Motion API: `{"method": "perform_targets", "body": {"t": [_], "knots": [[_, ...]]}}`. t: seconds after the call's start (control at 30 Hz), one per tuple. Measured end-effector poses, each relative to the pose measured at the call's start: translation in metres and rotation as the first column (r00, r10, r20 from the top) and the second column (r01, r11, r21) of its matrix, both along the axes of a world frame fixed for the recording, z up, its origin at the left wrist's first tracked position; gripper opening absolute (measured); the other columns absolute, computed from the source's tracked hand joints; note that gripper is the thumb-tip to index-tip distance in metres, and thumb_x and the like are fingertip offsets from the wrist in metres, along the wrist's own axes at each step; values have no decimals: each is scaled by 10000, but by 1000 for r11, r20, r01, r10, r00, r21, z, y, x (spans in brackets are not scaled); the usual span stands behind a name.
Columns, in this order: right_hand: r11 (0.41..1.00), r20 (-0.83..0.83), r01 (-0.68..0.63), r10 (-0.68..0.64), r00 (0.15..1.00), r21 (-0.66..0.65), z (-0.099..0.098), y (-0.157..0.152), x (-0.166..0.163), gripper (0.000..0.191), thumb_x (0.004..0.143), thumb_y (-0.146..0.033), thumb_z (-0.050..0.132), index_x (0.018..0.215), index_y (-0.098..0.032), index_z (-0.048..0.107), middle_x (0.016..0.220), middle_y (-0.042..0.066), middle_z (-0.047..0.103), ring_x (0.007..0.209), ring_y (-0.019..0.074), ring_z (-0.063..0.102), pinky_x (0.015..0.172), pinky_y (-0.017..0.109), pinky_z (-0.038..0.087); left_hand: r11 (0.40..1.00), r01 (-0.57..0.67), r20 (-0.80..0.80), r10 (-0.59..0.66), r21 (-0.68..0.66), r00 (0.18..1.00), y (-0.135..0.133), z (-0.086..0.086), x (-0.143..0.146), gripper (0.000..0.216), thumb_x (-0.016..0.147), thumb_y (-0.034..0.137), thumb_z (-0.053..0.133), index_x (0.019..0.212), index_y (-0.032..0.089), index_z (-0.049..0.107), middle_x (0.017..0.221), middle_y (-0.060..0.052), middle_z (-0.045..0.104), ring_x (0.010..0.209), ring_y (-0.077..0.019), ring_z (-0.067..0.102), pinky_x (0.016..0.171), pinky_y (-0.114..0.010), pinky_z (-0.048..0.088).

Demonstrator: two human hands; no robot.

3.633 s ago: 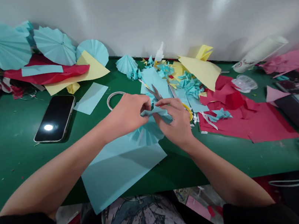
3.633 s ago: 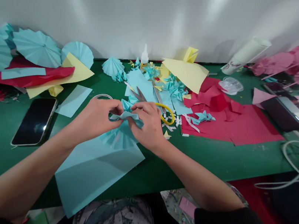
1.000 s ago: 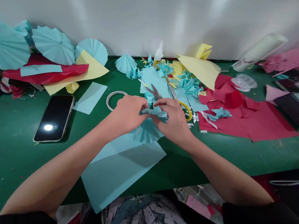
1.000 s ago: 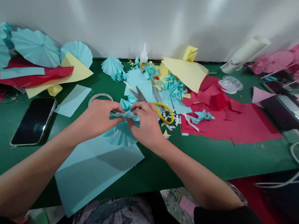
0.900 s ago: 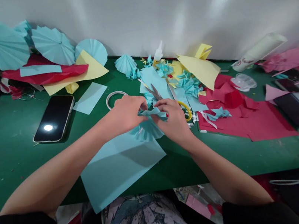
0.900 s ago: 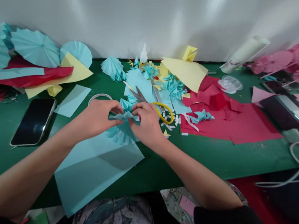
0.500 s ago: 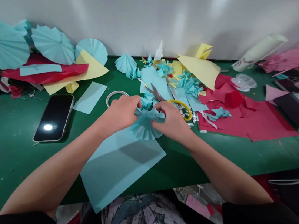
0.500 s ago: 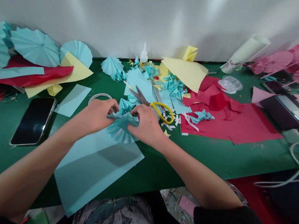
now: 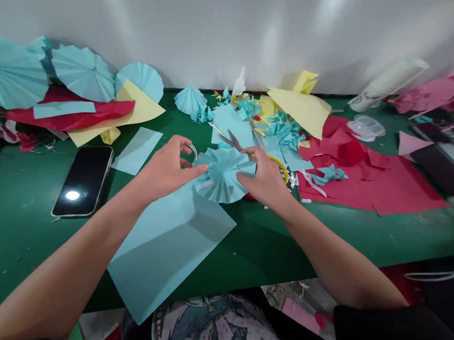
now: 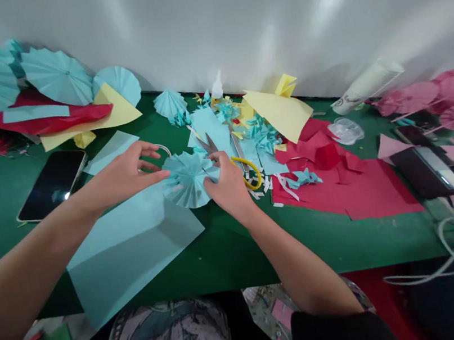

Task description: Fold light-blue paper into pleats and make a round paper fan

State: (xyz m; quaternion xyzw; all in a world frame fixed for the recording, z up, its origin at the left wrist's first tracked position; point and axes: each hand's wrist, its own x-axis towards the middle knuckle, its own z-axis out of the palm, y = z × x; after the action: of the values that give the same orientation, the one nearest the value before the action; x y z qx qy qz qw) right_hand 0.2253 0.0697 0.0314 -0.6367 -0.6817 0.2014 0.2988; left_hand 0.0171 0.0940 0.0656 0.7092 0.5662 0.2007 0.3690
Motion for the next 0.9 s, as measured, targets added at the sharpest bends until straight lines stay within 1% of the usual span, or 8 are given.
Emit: {"method": "perform_targets", "body": {"t": [0.07,0.17,0.23,0.33,0.43,0.53,0.73,0.9], "knots": [[1000,-28,14,-14,1000,18,1,0,1,325,688,-207,515,1009,-215,462,916,53,621,874,231,593,692,343,452,991,-89,82,98,-102,992,-7,-8,-5,661,662,483,642,1194,174,400,1212,-128,500,1029,-265,555,705,-319,489],[995,-50,60,-55,997,84,1,-1,1,315,700,-213,519,1011,-220,464,955,60,613,929,239,584,729,350,451,955,-207,271,262,-214,926,-16,-26,-8,629,666,446,665,1169,169,407,1264,-146,456,1069,-252,540,761,-325,493],[990,-52,87,-82,995,115,1,-1,0,334,702,-223,530,1028,-213,460,967,73,609,928,244,586,744,361,452,920,-166,386,307,-356,870,-21,-35,-6,555,684,404,669,1135,170,445,1192,-134,524,1025,-231,568,801,-337,487],[987,-46,96,-90,995,132,2,-2,-1,333,710,-236,532,1032,-203,454,960,80,611,862,235,598,732,366,461,882,-105,538,370,-459,757,-27,-41,1,447,689,287,678,1071,157,486,1032,-89,607,904,-179,613,818,-333,481],[983,-21,77,-75,997,168,2,-4,-4,319,715,-227,526,1024,-200,449,940,75,620,815,222,605,713,357,466,869,-49,620,389,-492,681,-31,-39,6,257,699,258,667,897,137,557,866,-38,627,803,-134,617,813,-308,474],[972,25,60,-67,997,226,2,-6,-6,305,721,-219,516,1017,-204,443,902,66,626,789,217,609,702,354,470,864,15,661,374,-504,651,-34,-38,8,192,695,275,675,779,130,583,756,-15,622,754,-133,627,785,-299,480],[939,91,15,-49,995,343,-1,-7,-8,285,733,-185,493,1008,-212,423,926,78,622,847,225,613,705,356,476,861,-31,650,407,-507,642,-35,-39,6,228,721,334,652,675,124,577,617,-14,604,681,-138,628,732,-303,501],[933,99,-42,7,995,359,-3,-7,-8,281,746,-183,490,1013,-205,404,908,76,609,789,202,604,663,332,474,864,-45,631,401,-501,664,-34,-45,7,147,718,260,650,677,131,593,597,3,591,619,-111,608,709,-283,506]]}}
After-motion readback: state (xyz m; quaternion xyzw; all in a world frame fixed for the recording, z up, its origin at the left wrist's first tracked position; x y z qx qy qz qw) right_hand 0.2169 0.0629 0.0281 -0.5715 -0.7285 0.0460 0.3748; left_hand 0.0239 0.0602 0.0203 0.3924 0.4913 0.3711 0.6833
